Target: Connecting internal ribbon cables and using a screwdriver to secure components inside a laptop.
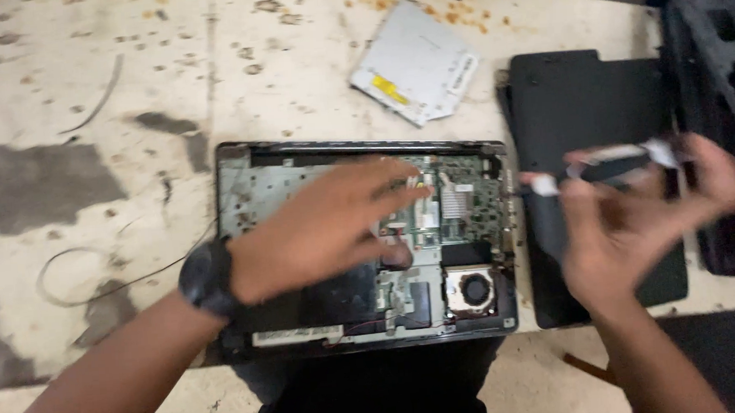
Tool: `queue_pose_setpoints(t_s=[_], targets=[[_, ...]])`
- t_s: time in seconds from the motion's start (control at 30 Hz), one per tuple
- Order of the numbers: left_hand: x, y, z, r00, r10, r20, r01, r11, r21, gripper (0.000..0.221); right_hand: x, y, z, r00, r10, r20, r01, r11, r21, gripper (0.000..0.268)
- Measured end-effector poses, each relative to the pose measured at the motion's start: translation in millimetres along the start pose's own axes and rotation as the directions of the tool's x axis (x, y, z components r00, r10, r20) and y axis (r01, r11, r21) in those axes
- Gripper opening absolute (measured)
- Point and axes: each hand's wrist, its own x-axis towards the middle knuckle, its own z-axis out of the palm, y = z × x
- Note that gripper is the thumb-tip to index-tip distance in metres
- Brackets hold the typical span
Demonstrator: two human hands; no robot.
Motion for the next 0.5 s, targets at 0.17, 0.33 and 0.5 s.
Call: queue_pose_setpoints(t_s=[0.17,0.33,0.5], targets=[[-7.9,16.1,30.1,0.973,0.153,0.175,-0.189,0.959,0.213,0.102,1.0,36.4,15.5,0.978,-0.040,0.205,0.003,0.984,0.178,0.065],[-6.7,15.2,40.4,0.970,0.201,0.139,-0.218,0.967,0.128,0.092,4.0,51.3,38.4,0.955,-0.101,0.279,0.065,0.989,0.135,0.067],[-10.7,10.7,45.8,0.976,0.172,0.135,-0.188,0.975,0.118,0.091,2.6,56.6,47.7,0.959,-0.103,0.264,0.089,0.994,0.065,0.056]])
